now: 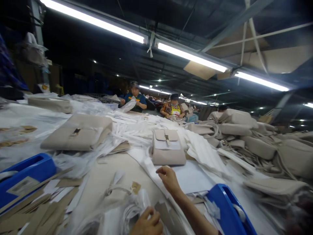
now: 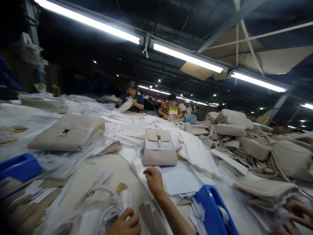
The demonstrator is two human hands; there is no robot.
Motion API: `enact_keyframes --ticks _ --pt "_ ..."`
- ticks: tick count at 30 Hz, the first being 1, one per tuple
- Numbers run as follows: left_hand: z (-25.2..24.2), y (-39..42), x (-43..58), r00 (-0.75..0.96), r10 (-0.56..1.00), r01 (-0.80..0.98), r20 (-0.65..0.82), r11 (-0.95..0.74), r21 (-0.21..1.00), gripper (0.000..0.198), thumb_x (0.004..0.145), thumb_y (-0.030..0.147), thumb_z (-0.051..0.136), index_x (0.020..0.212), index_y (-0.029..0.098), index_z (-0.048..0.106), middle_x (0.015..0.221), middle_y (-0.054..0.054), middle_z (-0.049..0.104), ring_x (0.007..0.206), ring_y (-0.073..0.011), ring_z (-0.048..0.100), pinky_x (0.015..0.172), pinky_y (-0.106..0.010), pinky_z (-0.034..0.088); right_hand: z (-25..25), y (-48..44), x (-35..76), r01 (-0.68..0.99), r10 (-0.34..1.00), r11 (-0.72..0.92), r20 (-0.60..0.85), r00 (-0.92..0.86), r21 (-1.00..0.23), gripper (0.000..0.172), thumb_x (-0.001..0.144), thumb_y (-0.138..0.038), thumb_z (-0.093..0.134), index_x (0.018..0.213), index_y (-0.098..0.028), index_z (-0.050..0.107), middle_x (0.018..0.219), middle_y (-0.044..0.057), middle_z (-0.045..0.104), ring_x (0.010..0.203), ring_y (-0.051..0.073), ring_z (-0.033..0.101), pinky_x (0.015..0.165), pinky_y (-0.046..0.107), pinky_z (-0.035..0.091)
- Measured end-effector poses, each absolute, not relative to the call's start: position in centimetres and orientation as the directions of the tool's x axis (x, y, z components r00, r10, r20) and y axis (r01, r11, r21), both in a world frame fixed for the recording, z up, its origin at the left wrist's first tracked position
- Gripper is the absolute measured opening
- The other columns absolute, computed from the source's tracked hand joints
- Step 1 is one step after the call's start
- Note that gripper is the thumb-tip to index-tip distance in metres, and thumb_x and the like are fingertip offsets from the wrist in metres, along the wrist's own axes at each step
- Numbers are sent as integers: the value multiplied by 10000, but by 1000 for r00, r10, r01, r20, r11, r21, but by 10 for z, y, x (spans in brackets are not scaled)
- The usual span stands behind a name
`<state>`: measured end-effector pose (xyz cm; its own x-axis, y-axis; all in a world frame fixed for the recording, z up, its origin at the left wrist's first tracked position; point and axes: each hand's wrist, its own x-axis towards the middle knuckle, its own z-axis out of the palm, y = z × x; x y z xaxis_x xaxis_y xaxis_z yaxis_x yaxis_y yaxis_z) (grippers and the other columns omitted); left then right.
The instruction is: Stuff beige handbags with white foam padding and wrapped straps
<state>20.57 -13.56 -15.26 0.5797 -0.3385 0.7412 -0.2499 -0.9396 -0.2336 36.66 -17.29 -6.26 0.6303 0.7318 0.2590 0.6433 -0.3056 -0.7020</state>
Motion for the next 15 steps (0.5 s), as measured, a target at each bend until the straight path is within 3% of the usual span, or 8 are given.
enact_keyframes --ticks 5,10,12,15 --pt "-133 -148 192 674 -278 -261 685 -956 -131 250 797 309 661 609 197 539 571 39 570 679 -166 473 720 -342 327 -59 -214 301 527 807 -153 202 555 -836 191 766 -200 500 810 -182 684 801 35 680 784 191 615 724 289 452" --pt "-109 -159 174 835 -191 -213 516 -977 -17 176 817 337 625 725 186 628 672 25 665 772 -162 558 948 -382 344 -58 -247 269 457 868 -103 145 475 -883 214 816 -326 539 918 -190 670 888 56 684 840 211 628 787 308 479" --pt "-102 -161 170 854 -179 -213 488 -977 14 176 826 350 602 789 186 655 727 7 694 789 -167 578 958 -374 364 -67 -255 264 504 865 -51 214 454 -862 273 828 -369 540 1007 -203 661 1003 72 675 915 221 628 828 314 490" --pt "-99 -163 171 856 -184 -196 484 -980 -26 137 809 274 596 735 185 669 696 -11 695 707 -169 584 815 -331 441 -85 -262 259 609 806 27 378 455 -793 309 868 -387 490 1075 -222 648 1085 87 656 1019 237 611 893 327 488"
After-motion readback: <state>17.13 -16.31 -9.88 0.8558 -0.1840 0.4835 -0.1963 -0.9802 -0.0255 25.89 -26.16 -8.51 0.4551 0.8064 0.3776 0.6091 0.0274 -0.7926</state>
